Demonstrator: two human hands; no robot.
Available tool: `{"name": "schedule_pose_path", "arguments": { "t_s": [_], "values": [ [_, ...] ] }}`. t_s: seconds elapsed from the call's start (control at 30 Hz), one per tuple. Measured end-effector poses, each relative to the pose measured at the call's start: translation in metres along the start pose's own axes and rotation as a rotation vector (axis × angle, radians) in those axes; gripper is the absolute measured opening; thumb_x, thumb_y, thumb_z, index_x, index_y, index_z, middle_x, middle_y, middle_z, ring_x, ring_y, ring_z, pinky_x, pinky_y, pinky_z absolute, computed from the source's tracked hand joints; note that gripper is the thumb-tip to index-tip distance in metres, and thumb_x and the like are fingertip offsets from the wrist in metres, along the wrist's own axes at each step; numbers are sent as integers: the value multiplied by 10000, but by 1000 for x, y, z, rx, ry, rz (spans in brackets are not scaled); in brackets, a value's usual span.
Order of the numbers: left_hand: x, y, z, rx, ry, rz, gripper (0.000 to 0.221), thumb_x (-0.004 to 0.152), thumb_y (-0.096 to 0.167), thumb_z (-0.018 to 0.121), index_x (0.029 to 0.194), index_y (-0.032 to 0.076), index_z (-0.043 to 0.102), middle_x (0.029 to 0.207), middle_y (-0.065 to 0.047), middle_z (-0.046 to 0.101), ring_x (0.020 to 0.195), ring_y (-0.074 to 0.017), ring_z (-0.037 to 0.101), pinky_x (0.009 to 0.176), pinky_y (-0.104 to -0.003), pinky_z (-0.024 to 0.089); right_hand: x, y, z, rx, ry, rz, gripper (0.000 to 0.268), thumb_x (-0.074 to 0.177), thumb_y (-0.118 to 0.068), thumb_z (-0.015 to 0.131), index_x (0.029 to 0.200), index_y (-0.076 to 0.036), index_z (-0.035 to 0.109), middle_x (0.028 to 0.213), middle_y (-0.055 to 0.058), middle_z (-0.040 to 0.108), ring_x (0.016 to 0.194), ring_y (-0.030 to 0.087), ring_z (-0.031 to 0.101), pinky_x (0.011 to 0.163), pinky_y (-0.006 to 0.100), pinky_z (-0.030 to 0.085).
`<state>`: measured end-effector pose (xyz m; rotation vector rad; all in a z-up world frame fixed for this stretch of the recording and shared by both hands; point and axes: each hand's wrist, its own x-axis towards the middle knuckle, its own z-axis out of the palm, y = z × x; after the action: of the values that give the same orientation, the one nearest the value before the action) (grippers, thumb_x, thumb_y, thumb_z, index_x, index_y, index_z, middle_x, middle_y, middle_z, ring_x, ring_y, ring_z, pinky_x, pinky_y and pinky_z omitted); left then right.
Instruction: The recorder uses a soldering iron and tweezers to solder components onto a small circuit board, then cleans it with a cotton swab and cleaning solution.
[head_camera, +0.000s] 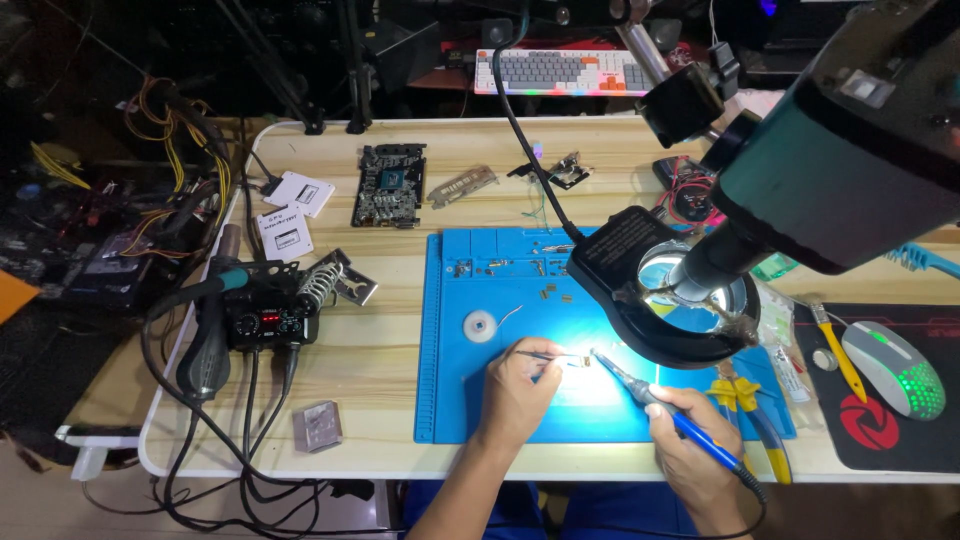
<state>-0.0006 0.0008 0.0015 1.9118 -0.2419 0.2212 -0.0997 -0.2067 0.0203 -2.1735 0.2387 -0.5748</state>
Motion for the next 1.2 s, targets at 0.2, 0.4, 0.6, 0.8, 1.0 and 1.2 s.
{"name": "schedule_pose_path", "arguments": {
  "t_s": [0.2,0.4,0.6,0.8,1.0,1.2],
  "values": [
    [-1,2,-1,28,8,114,85,825,-21,769,899,-3,808,1029,-29,847,790,-195,786,735,-317,654,-5,14,3,36,30,28,213,924,-30,759,1131,15,781,703,46,703,508,96,536,485,226,424],
    [-3,2,0,81,14,187,111,822,-35,766,922,7,791,1023,-43,835,806,-214,786,750,-327,658,-5,9,2,44,44,-8,232,904,-10,759,1131,36,773,903,104,783,578,127,606,551,239,494],
    [-4,3,0,77,1,184,159,830,-42,758,976,15,778,1051,-51,834,824,-211,797,778,-319,676,-1,-4,-2,5,-1,-34,222,883,-7,756,1102,24,776,932,109,764,655,154,616,605,269,513],
    [-4,-32,12,95,91,337,108,796,-8,836,876,8,765,1058,-91,828,873,-289,778,798,-379,634,-1,-8,-2,-27,18,-204,161,879,12,742,1039,6,753,1026,115,749,859,248,678,835,336,570],
    [-4,-21,6,98,67,219,121,845,30,827,957,68,802,960,-138,826,912,-374,807,798,-470,655,-1,16,-10,144,12,-269,109,970,-10,811,1074,-37,833,1012,153,766,955,366,749,918,467,578],
    [-5,-13,3,28,57,157,165,838,67,832,981,148,832,1000,-36,833,980,-282,817,839,-395,661,-5,20,-18,148,-68,-229,204,959,6,835,1149,-57,871,1068,162,737,904,318,725,827,431,587]
  ]
}}
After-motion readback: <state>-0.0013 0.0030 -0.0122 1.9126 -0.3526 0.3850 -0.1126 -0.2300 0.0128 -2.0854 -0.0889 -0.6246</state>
